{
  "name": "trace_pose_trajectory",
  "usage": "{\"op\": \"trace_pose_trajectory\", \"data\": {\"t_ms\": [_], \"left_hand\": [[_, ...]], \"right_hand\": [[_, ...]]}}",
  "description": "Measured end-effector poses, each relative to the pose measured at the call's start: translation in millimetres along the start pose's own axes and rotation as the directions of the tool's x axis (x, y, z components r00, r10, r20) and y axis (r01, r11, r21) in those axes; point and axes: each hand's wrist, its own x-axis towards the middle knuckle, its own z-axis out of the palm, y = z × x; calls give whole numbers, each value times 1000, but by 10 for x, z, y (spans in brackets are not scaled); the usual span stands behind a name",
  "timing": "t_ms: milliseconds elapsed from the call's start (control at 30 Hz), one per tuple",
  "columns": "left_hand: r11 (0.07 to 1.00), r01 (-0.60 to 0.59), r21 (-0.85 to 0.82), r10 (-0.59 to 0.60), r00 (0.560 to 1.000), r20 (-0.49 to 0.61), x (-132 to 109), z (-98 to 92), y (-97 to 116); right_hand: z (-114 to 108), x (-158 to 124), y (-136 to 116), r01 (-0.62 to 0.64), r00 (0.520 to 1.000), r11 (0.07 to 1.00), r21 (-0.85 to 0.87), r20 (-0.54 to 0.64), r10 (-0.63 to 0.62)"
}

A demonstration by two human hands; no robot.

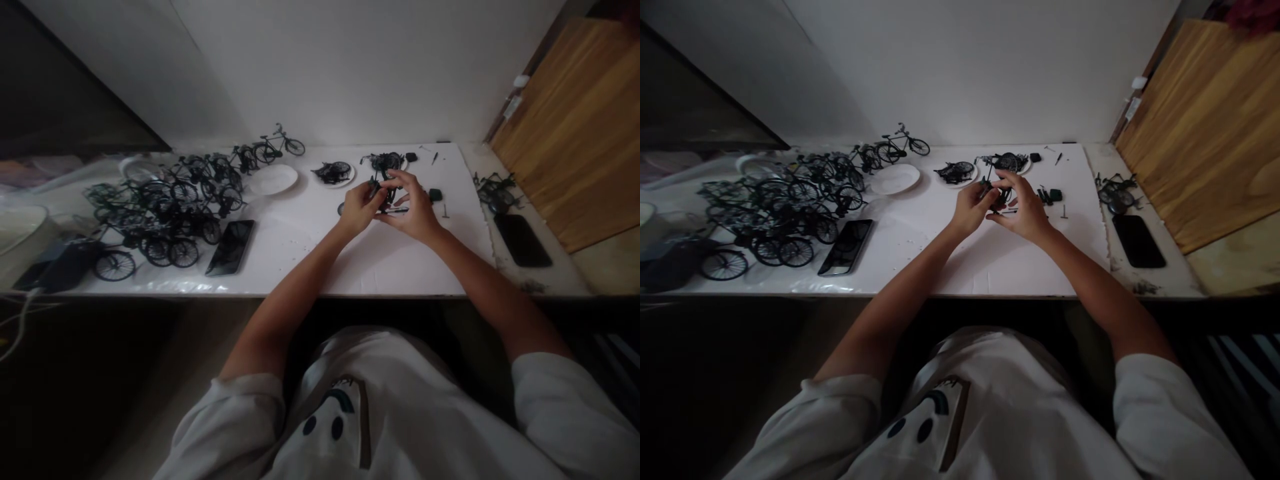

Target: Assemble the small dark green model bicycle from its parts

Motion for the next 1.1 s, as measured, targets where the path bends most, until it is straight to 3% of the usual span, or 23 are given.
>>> {"op": "trace_pose_trajectory", "data": {"t_ms": [333,600,767,900,1000,1100], "left_hand": [[977,-69,202,76,997,-27,2,-27,87],[953,-96,287,117,991,-57,21,-52,41],[928,-128,349,165,983,-77,21,-71,70],[922,-127,366,171,981,-89,27,-79,76],[936,-107,335,150,983,-105,52,-97,58],[923,-111,368,176,973,-147,90,-136,37]], "right_hand": [[-45,31,-71,-64,998,998,-2,29,64],[-60,23,-55,-15,999,1000,6,41,15],[-52,11,-73,-47,997,999,2,57,47],[-41,14,-38,-20,1000,1000,13,-10,20],[-59,40,21,-50,997,998,-49,-64,47],[-83,65,116,-61,998,989,-134,-26,58]]}}
